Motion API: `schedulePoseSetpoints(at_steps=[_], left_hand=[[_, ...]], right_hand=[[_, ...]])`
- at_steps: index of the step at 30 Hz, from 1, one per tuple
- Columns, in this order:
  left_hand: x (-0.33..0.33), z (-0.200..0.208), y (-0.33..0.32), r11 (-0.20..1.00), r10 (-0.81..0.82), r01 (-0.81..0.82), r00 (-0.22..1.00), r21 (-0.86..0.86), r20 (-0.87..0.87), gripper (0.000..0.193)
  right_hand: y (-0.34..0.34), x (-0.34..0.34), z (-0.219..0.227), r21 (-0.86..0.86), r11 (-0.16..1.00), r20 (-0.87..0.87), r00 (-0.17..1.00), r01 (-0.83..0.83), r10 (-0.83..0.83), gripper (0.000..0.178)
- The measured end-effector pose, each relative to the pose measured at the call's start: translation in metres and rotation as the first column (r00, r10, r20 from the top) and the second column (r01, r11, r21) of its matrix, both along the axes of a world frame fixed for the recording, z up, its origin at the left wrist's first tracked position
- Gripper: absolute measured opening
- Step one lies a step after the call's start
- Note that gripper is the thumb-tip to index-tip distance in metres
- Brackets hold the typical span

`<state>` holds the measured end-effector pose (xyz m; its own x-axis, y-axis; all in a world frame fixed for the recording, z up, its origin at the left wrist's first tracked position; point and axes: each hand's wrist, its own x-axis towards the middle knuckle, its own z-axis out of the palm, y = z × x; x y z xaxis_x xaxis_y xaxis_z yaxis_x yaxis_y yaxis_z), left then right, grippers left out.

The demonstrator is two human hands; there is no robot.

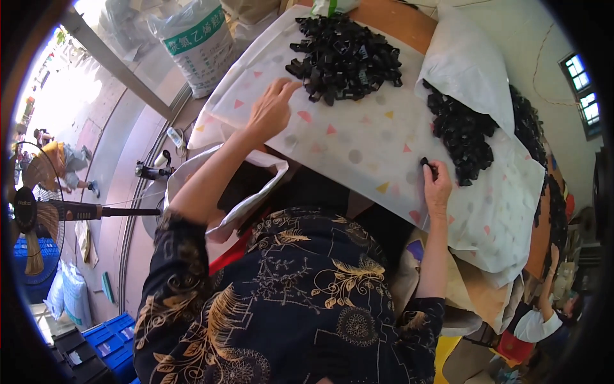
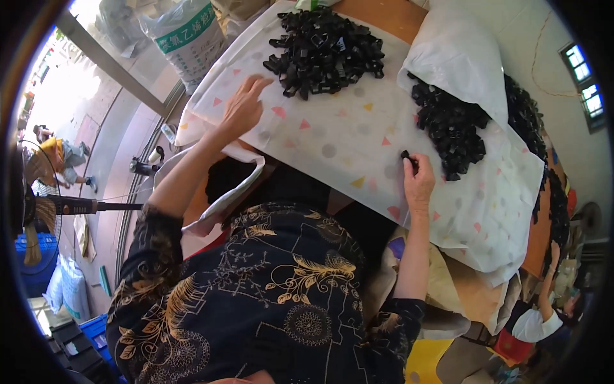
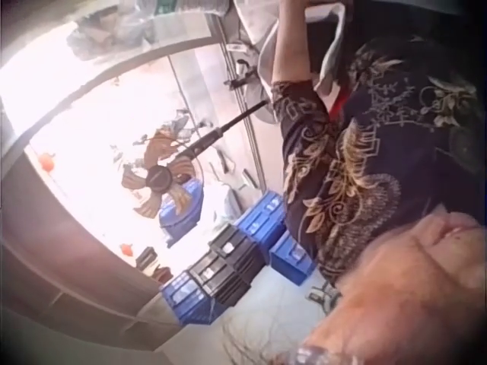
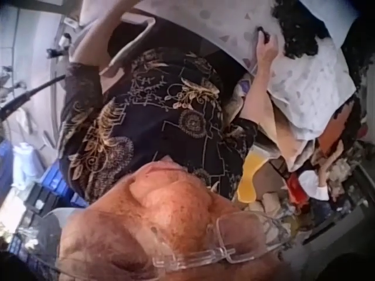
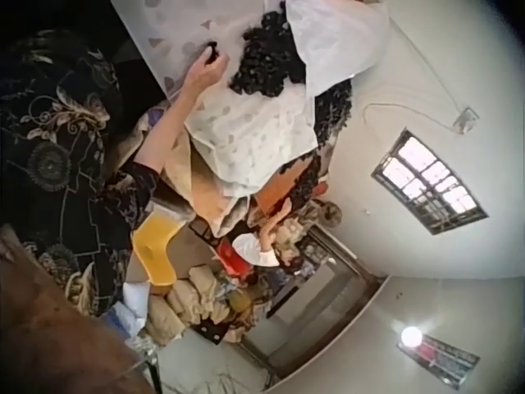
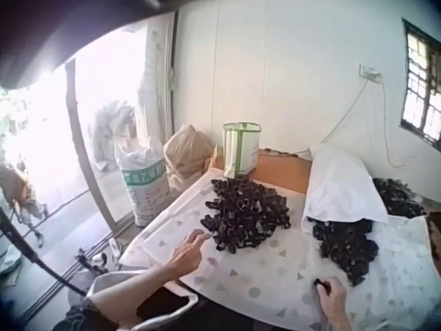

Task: Sorting and inspecting small black plastic components on a production table.

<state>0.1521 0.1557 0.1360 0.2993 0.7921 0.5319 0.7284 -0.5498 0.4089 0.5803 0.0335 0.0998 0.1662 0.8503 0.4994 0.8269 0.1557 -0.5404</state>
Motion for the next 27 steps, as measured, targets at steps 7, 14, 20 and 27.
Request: schedulePoseSetpoints(at_steps=[7, 14, 20, 27], left_hand=[[0.095, -0.008, 0.049, 0.978, -0.052, 0.029, 0.993, -0.205, -0.11, 0.049], [0.139, -0.003, 0.011, 0.937, -0.26, 0.241, 0.965, -0.253, -0.045, 0.038], [0.146, 0.01, -0.001, 0.941, -0.299, 0.275, 0.949, -0.196, -0.101, 0.036], [0.159, 0.016, 0.012, 0.86, -0.34, 0.466, 0.827, 0.209, -0.447, 0.023]], right_hand=[[0.004, -0.005, 0.004, 0.028, 0.999, -0.026, 0.999, 0.042, -0.041, 0.014], [0.005, -0.006, 0.011, 0.022, 0.999, -0.06, 0.998, 0.034, -0.033, 0.016], [-0.005, -0.012, 0.017, 0.002, 0.999, -0.003, 0.999, 0.048, -0.048, 0.016], [-0.008, -0.015, 0.02, 0.054, 0.998, 0.092, 0.995, 0.034, -0.039, 0.015]])
